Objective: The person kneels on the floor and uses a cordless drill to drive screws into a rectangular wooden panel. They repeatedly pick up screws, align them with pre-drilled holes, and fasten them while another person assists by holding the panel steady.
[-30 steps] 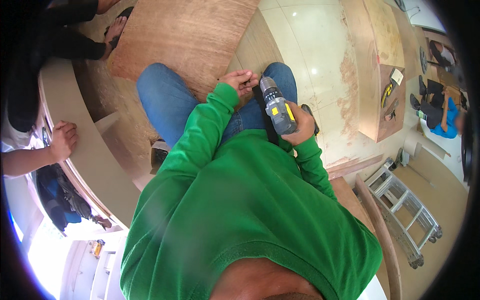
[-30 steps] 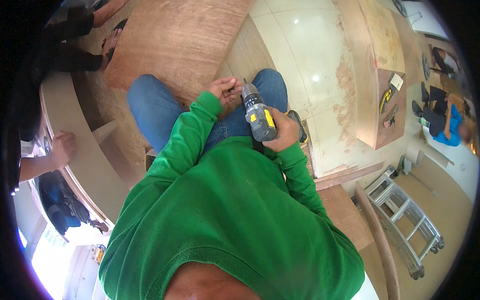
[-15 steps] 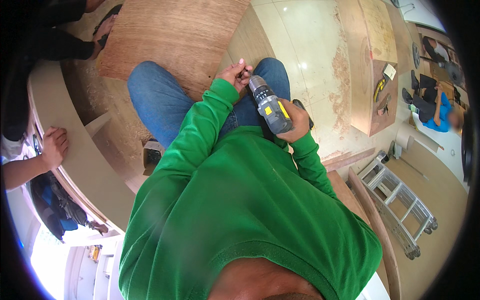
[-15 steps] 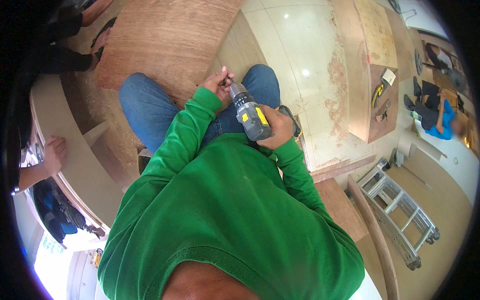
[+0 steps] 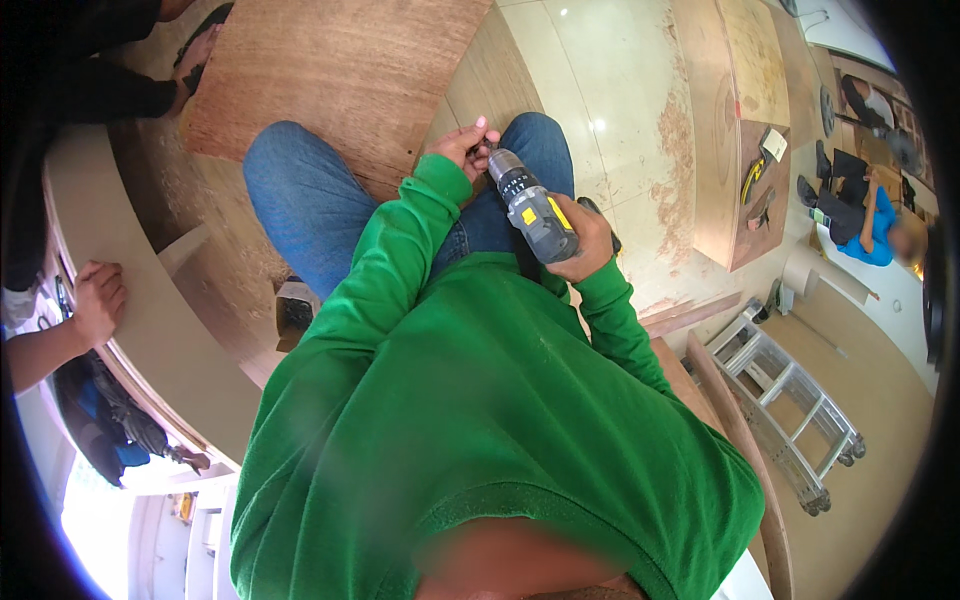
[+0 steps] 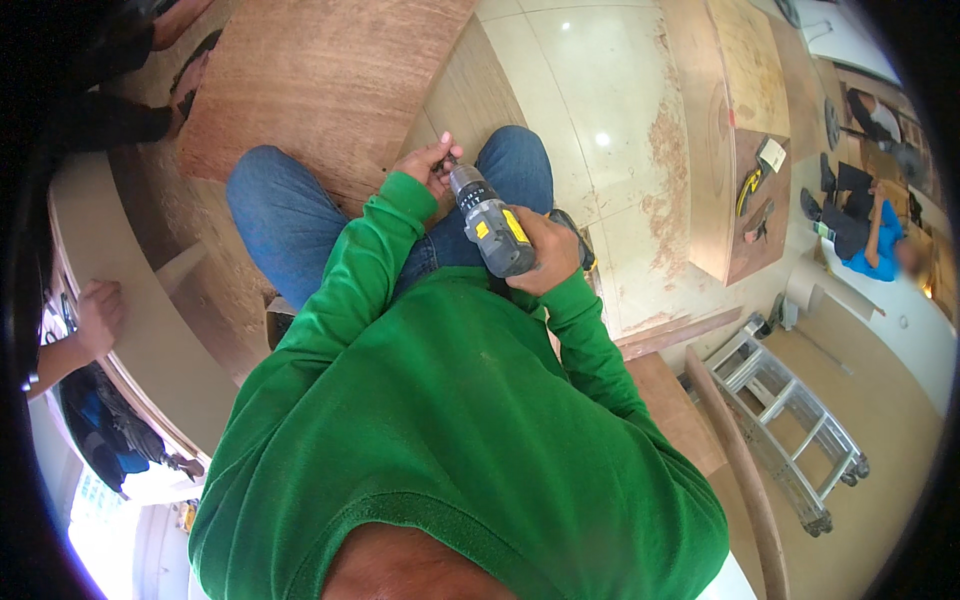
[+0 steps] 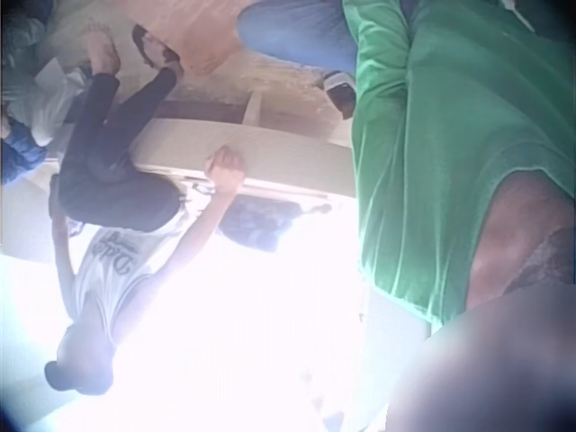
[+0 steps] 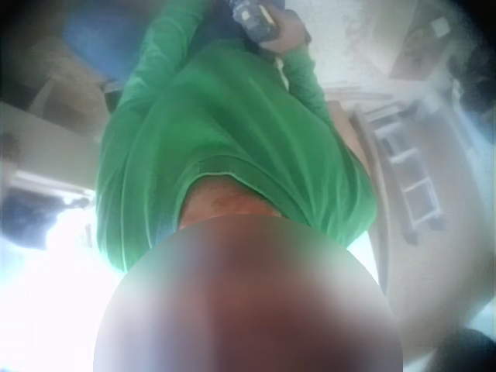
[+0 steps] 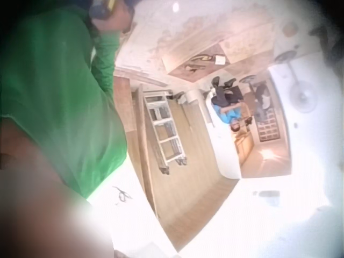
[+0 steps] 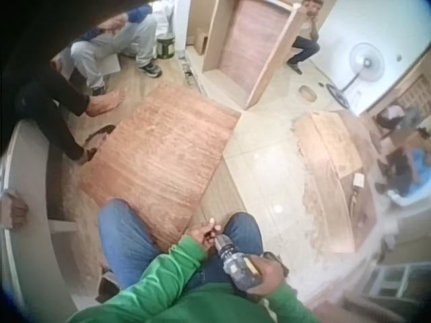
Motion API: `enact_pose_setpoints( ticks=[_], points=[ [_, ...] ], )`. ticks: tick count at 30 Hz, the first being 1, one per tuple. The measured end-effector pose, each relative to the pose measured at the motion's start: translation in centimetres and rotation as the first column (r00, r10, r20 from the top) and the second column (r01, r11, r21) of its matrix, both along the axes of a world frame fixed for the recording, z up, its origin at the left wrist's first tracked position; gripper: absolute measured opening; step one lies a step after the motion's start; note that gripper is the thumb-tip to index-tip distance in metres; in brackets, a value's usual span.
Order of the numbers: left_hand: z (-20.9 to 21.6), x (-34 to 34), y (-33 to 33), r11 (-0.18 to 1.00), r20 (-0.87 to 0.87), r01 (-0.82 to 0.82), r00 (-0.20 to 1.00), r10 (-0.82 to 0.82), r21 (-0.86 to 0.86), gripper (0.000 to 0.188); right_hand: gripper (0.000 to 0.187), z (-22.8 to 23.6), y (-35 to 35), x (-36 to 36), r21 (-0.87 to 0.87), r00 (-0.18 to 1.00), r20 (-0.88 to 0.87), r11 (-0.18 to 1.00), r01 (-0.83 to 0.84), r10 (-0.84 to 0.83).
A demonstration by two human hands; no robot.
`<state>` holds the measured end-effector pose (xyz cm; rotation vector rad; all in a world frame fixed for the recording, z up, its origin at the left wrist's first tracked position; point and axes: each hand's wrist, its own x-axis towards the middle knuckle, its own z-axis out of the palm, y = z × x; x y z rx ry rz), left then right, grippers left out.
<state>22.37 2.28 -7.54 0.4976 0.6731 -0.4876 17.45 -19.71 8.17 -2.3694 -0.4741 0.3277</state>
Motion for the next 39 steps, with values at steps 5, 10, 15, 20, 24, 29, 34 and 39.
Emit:
enact_pose_setpoints(
  ticks=[5,10,15,20,24,29,34,39],
  points=[
    [-0.7,0.4,-0.1,0.998,0.003,0.007,1.000,-0.007,0.059,0.030,0.065,-0.3,0.5,0.4,-0.026,0.999,0.022,0.999,-0.033,0.034],
    [-0.5,1.1,0.1,0.982,-0.021,-0.026,0.999,0.030,0.185,0.027,0.072,-0.6,1.0,1.0,-0.233,0.993,0.041,0.967,-0.101,0.114],
    [-0.8,1.6,-0.2,0.964,-0.038,-0.067,0.996,0.079,0.257,0.026,0.071,-1.0,1.2,2.7,-0.293,0.986,0.009,0.943,-0.156,0.166],
    [-2.7,2.1,-0.2,0.995,-0.045,-0.094,0.995,0.093,-0.021,0.022,0.067,-1.3,1.8,4.3,-0.219,0.995,-0.058,0.971,-0.093,0.082],
    [-3.6,3.0,-0.6,0.989,0.002,-0.065,0.998,0.065,-0.130,0.028,0.063,-1.1,2.8,5.9,-0.211,0.994,-0.106,0.977,-0.041,0.019],
    [-3.3,4.5,-0.2,0.963,-0.161,-0.217,0.968,0.192,-0.158,0.031,0.051,-0.3,4.3,8.8,-0.220,0.983,-0.177,0.972,-0.080,0.040],
    [-3.7,5.2,1.5,0.926,-0.206,-0.298,0.946,0.252,-0.234,0.031,0.041,-0.5,6.4,11.0,-0.245,0.977,-0.206,0.964,-0.105,0.054],
    [-4.5,6.1,2.0,0.923,-0.228,-0.337,0.929,0.292,-0.188,0.032,0.038,-1.1,7.9,12.1,-0.274,0.976,-0.210,0.955,-0.114,0.056]
  ],
)
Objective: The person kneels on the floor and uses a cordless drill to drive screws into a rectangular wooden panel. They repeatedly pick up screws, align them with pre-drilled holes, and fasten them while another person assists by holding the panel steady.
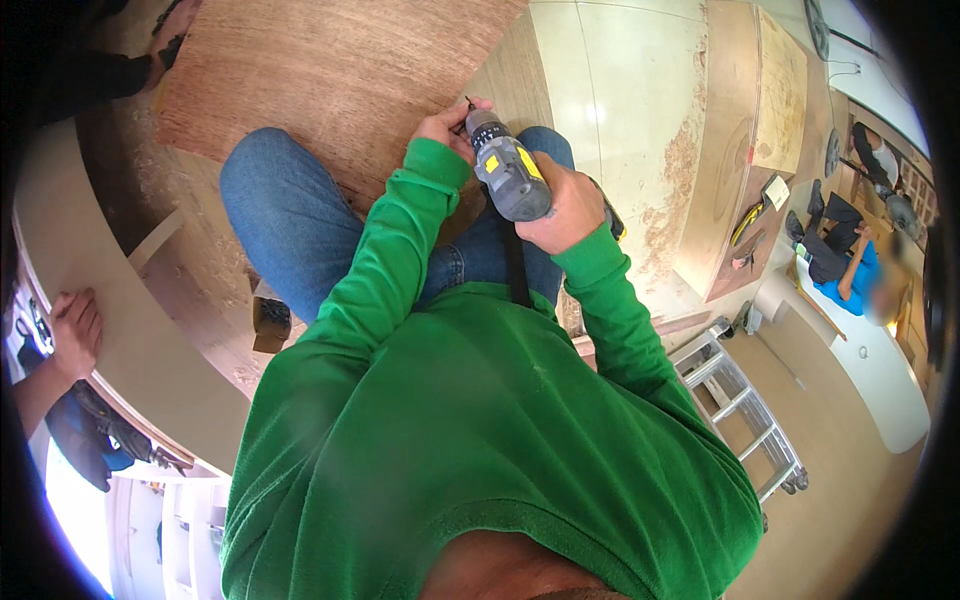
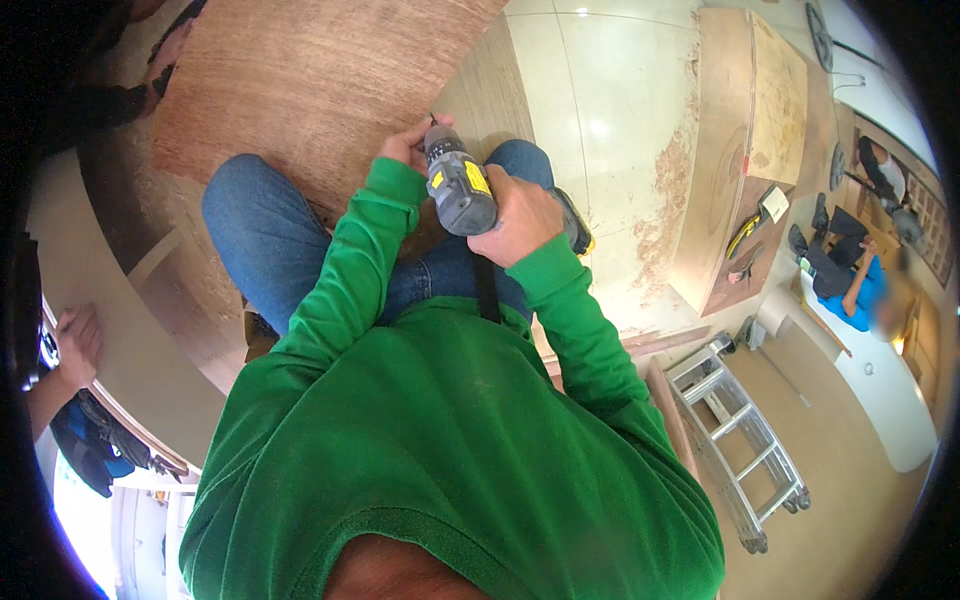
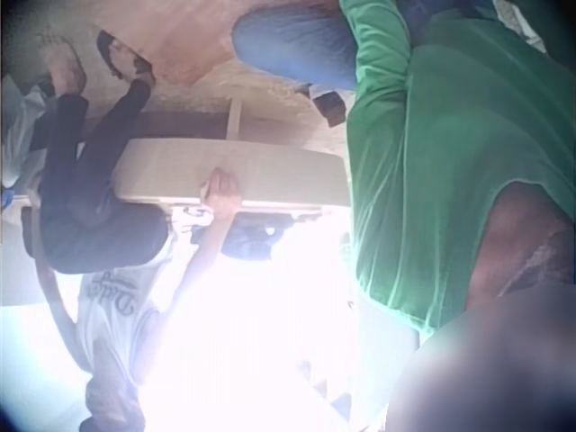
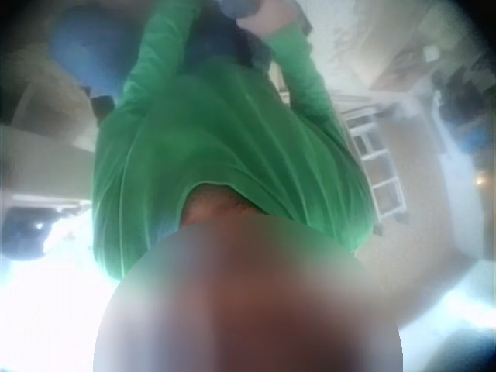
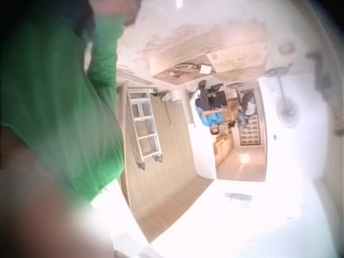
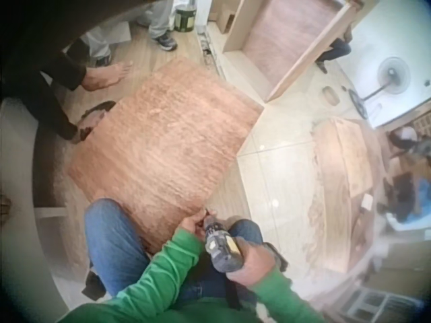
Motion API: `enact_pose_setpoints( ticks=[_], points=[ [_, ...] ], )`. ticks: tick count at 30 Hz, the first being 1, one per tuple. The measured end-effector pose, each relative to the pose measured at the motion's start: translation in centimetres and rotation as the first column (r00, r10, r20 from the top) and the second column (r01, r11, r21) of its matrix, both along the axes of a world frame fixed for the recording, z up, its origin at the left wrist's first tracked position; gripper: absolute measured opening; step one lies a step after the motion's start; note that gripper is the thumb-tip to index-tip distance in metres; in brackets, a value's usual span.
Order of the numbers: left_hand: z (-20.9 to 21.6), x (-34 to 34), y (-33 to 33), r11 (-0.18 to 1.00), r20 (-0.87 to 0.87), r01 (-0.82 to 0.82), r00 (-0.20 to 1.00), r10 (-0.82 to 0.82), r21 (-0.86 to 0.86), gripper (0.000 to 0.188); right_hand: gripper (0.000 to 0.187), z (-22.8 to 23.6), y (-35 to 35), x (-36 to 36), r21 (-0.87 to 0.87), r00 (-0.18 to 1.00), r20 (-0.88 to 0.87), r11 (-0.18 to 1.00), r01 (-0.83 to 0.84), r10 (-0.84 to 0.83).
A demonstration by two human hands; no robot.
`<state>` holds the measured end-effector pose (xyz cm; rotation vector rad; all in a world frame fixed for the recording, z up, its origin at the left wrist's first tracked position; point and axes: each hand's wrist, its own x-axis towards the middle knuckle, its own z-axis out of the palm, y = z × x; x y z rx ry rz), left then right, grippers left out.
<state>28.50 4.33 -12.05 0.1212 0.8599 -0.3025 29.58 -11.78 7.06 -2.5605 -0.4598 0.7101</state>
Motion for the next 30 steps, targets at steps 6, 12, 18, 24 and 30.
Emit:
enact_pose_setpoints(
  ticks=[6,12,18,24,30],
  points=[
    [-0.7,1.0,0.8,0.999,0.024,0.028,0.999,-0.029,0.043,0.033,0.037,-0.7,1.2,1.3,-0.060,1.000,-0.004,0.998,-0.004,0.004],
    [-1.0,1.5,1.0,0.999,-0.010,0.021,1.000,-0.020,0.043,0.034,0.036,-1.1,2.1,2.0,-0.058,1.000,-0.010,0.998,0.008,-0.009],
    [-1.0,1.7,1.3,0.995,-0.002,0.072,0.997,-0.072,0.076,0.035,0.035,-0.8,3.1,2.4,-0.111,0.999,-0.040,0.994,0.025,-0.030],
    [-2.1,1.4,0.9,0.997,-0.025,0.054,0.998,-0.052,0.051,0.034,0.036,-0.4,4.0,2.6,-0.163,0.995,-0.081,0.985,0.047,-0.061],
    [-3.4,-0.1,0.5,0.918,-0.053,0.052,0.998,-0.034,0.394,0.023,0.034,-0.5,4.6,3.0,-0.148,0.988,-0.102,0.984,0.097,-0.113]
  ],
)
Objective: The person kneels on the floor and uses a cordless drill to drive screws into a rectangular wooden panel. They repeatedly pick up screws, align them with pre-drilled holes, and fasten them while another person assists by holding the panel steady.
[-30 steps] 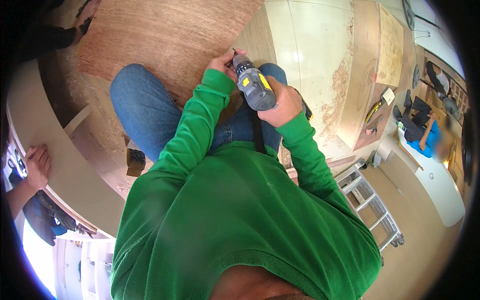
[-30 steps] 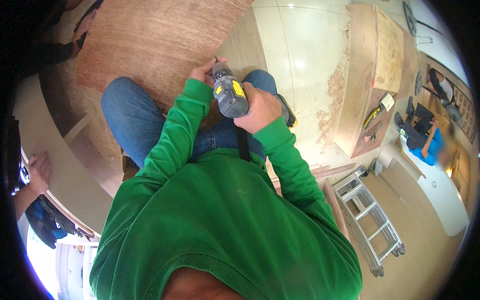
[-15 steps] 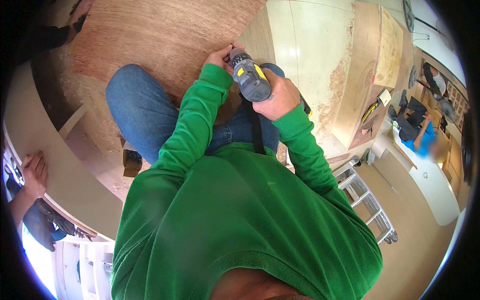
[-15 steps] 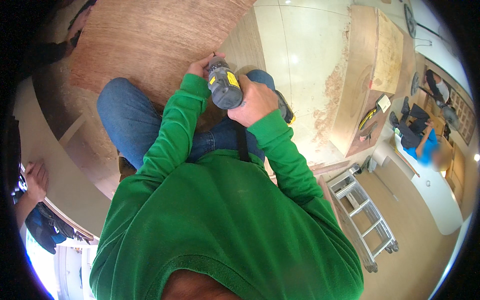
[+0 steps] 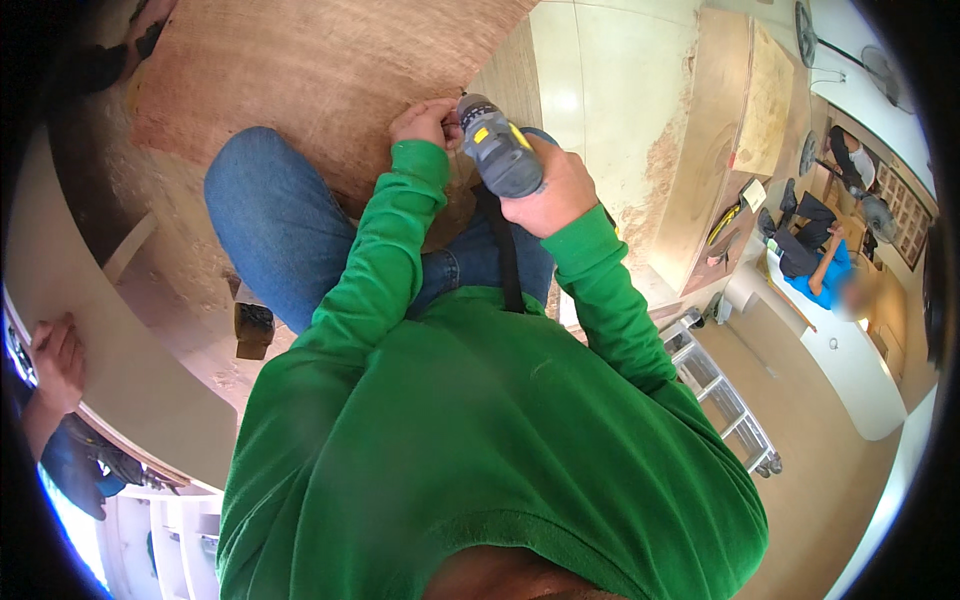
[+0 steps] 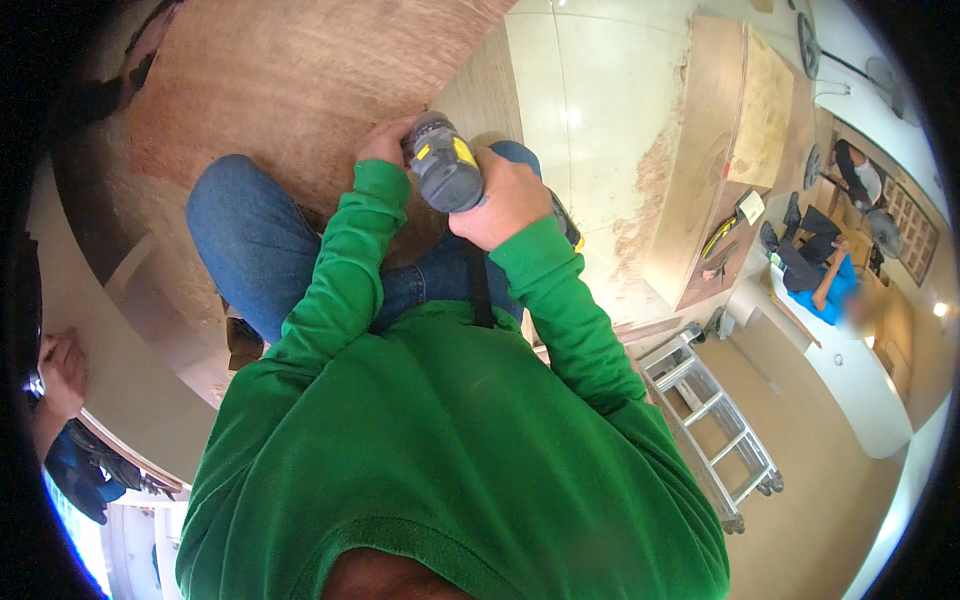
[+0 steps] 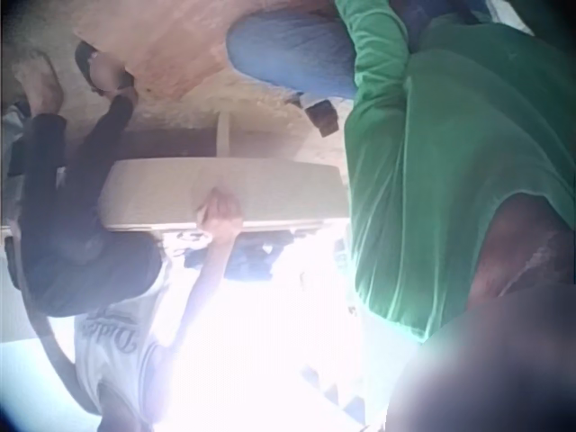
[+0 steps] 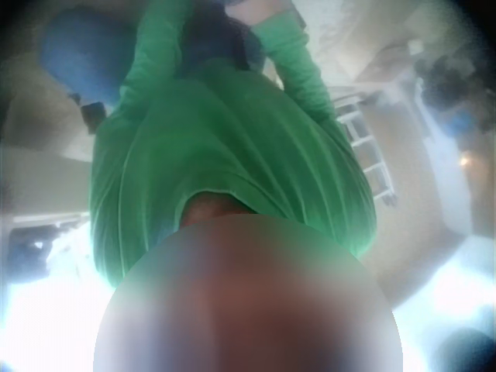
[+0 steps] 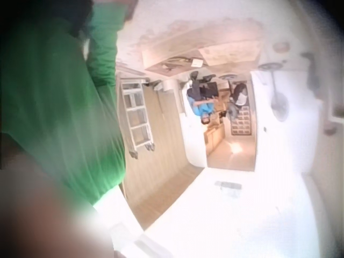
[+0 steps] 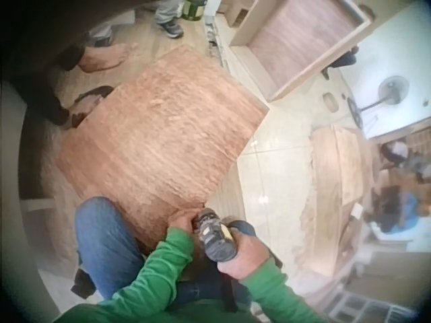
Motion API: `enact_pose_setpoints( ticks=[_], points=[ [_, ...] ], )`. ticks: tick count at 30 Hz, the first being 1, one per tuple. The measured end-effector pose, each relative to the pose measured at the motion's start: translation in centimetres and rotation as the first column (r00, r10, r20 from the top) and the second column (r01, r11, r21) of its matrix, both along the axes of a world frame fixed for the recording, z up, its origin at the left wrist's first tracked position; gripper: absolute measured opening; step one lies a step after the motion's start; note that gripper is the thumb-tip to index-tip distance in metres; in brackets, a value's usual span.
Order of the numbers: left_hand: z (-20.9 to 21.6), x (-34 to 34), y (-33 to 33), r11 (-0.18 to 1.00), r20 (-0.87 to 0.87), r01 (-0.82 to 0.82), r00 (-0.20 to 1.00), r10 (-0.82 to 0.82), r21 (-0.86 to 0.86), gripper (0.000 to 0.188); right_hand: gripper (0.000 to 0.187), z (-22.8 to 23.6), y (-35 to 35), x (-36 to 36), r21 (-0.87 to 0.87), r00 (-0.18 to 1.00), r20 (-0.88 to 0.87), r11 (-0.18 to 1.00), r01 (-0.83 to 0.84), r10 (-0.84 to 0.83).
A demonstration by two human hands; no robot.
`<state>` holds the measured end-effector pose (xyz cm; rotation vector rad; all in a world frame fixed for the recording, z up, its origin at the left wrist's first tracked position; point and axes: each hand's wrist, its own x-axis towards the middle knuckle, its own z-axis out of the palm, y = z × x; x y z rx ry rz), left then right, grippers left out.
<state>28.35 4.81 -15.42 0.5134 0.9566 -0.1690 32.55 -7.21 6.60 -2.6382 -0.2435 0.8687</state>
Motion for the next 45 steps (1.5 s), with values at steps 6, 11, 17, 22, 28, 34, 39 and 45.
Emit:
enact_pose_setpoints(
  ticks=[6,11,17,22,28,34,39,45],
  points=[
    [1.1,-0.7,-0.9,0.690,0.047,0.011,0.997,-0.066,0.724,0.013,0.031,-0.4,-0.9,2.2,0.068,0.998,-0.044,0.997,0.046,-0.043],
    [3.1,-0.8,1.4,0.230,-0.090,0.140,0.973,-0.214,0.963,0.016,0.031,-0.8,-1.1,3.7,0.064,0.999,-0.034,0.998,-0.002,0.004],
    [3.4,-0.5,3.8,0.021,-0.230,0.234,0.965,-0.125,0.972,0.026,0.028,-0.1,0.4,5.4,-0.113,0.986,-0.153,0.992,0.055,-0.072],
    [3.2,-0.8,3.8,0.060,-0.234,0.245,0.961,-0.150,0.968,0.028,0.024,1.0,1.5,6.1,-0.107,0.957,-0.253,0.987,0.120,-0.144],
    [3.4,-0.8,4.0,0.107,-0.212,0.231,0.963,-0.165,0.967,0.032,0.022,1.0,2.0,6.7,-0.151,0.954,-0.276,0.985,0.081,-0.121],
    [3.6,-0.7,3.7,0.111,-0.222,0.239,0.964,-0.145,0.965,0.033,0.028,0.4,2.0,7.4,-0.216,0.972,-0.235,0.973,-0.081,0.028],
    [4.4,-0.5,3.8,0.147,-0.253,0.275,0.955,-0.152,0.950,0.030,0.032,0.1,1.8,7.7,-0.173,0.967,-0.200,0.965,-0.197,0.161],
    [5.2,-0.4,3.9,0.210,-0.266,0.303,0.946,-0.187,0.930,0.027,0.032,-0.6,1.6,8.1,-0.035,0.949,-0.161,0.959,-0.280,0.271]
  ],
)
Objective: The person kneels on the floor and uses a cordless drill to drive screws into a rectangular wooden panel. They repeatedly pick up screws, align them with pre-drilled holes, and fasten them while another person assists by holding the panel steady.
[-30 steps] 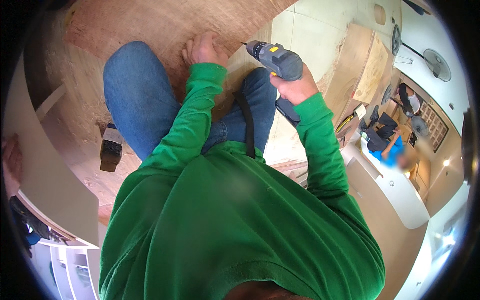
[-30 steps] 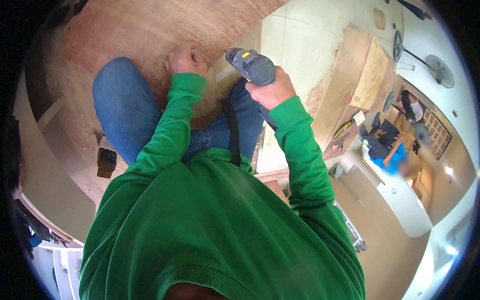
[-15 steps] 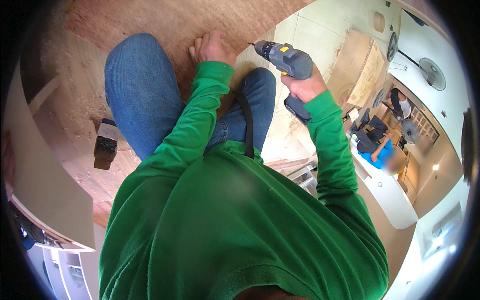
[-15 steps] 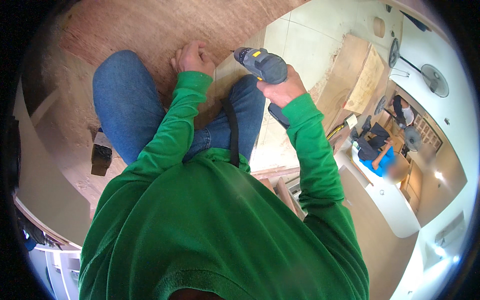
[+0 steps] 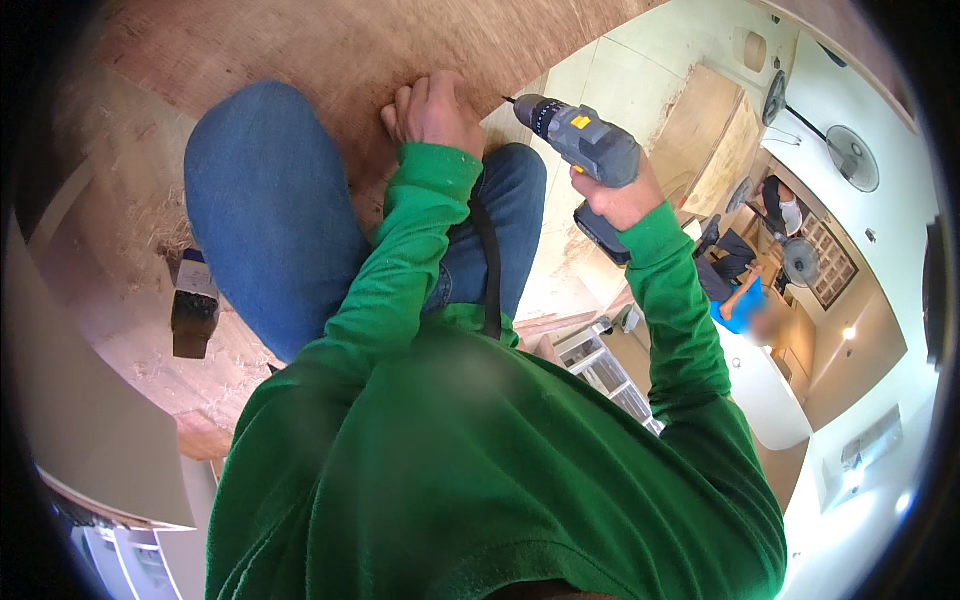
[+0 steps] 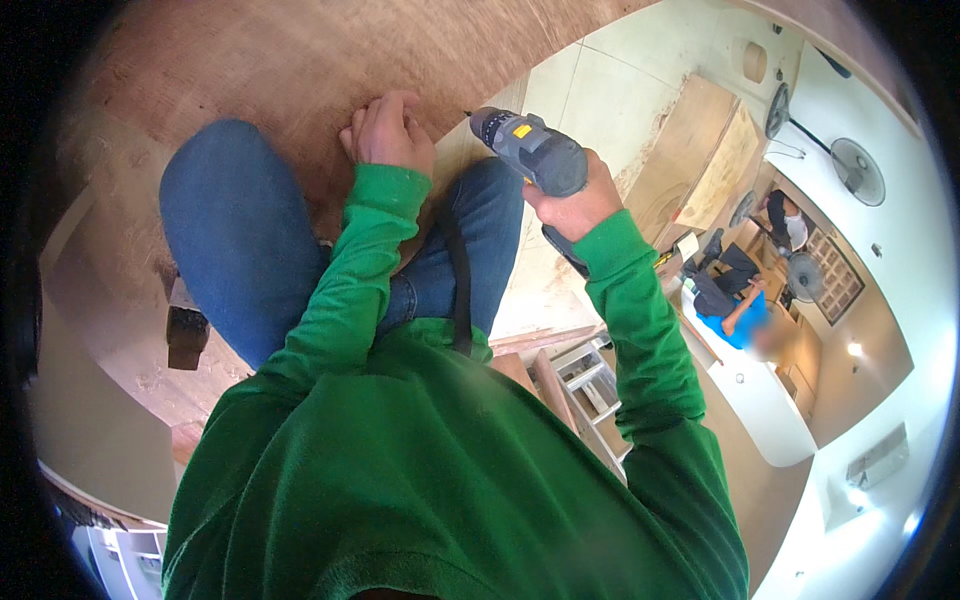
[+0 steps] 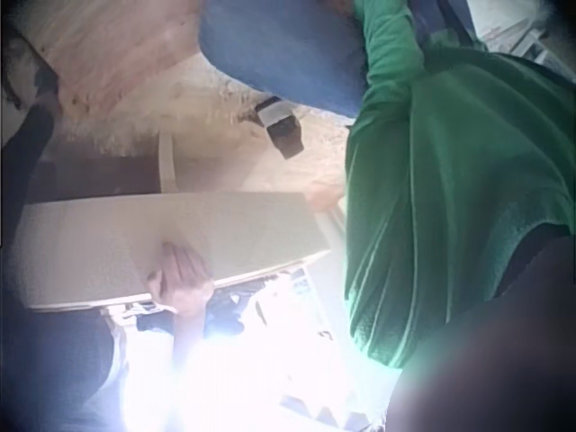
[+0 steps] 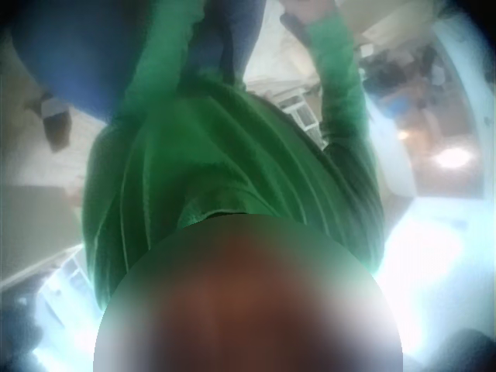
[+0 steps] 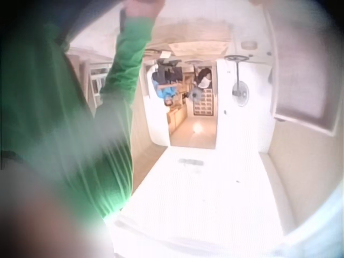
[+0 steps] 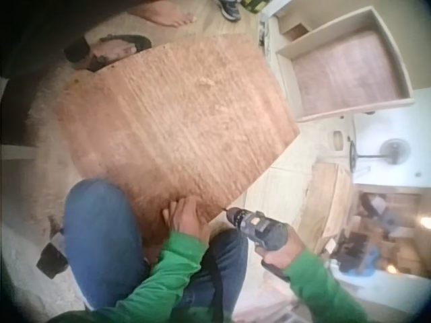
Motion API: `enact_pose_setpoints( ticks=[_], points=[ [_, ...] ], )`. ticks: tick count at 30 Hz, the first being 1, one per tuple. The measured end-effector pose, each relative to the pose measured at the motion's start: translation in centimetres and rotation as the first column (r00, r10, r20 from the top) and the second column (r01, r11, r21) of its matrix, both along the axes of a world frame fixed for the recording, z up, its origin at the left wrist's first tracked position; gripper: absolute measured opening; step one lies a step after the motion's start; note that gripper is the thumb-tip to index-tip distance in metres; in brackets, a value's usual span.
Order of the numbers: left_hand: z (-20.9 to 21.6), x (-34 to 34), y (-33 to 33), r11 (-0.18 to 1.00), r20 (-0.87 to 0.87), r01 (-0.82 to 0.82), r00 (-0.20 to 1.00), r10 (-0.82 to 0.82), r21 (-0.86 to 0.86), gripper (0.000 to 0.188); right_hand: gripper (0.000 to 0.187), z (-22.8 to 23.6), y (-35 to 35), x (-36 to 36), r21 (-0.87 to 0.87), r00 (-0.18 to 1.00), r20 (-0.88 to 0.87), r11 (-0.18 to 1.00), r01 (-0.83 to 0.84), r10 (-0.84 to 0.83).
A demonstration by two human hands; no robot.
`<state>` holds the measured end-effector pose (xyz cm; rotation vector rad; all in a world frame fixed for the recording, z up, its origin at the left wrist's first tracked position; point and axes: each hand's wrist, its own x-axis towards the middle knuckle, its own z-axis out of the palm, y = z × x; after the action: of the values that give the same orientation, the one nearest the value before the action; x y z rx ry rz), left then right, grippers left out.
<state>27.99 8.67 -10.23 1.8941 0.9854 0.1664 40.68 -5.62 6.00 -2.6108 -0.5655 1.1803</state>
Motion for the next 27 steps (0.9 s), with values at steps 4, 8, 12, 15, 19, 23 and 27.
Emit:
enact_pose_setpoints(
  ticks=[4,8,12,15,19,23,27],
  points=[
    [0.7,-0.6,-1.2,0.974,0.053,-0.007,0.998,0.020,-0.228,0.025,0.031,0.0,-0.1,0.4,-0.024,1.000,-0.021,1.000,-0.008,0.008],
    [2.5,-2.1,-4.2,0.833,-0.020,0.111,0.989,-0.145,-0.542,0.017,0.031,-0.1,-0.5,0.1,-0.059,0.995,-0.046,0.994,0.090,-0.093],
    [3.2,-3.1,-6.3,0.737,-0.094,0.368,0.860,-0.502,-0.567,0.023,0.029,-0.7,-1.0,-0.4,-0.039,0.993,-0.004,0.992,0.119,-0.119],
    [3.5,-3.4,-6.6,0.644,-0.067,0.450,0.787,-0.613,-0.618,0.031,0.029,-0.9,-1.2,-0.3,-0.042,0.992,0.024,0.991,0.125,-0.124],
    [3.7,-3.1,-6.5,0.619,-0.178,0.350,0.756,-0.630,-0.704,0.033,0.033,-0.8,-0.5,-0.1,-0.070,0.990,-0.039,0.989,0.132,-0.134],
    [3.4,-3.1,-6.8,0.633,-0.202,0.358,0.742,-0.639,-0.687,0.037,0.038,0.0,0.9,-0.1,-0.155,0.994,0.027,0.982,0.105,-0.102],
    [3.4,-3.5,-6.3,0.726,-0.255,0.397,0.752,-0.608,-0.561,0.039,0.046,1.2,2.8,1.3,-0.238,0.968,0.056,0.945,-0.224,0.244]
  ],
)
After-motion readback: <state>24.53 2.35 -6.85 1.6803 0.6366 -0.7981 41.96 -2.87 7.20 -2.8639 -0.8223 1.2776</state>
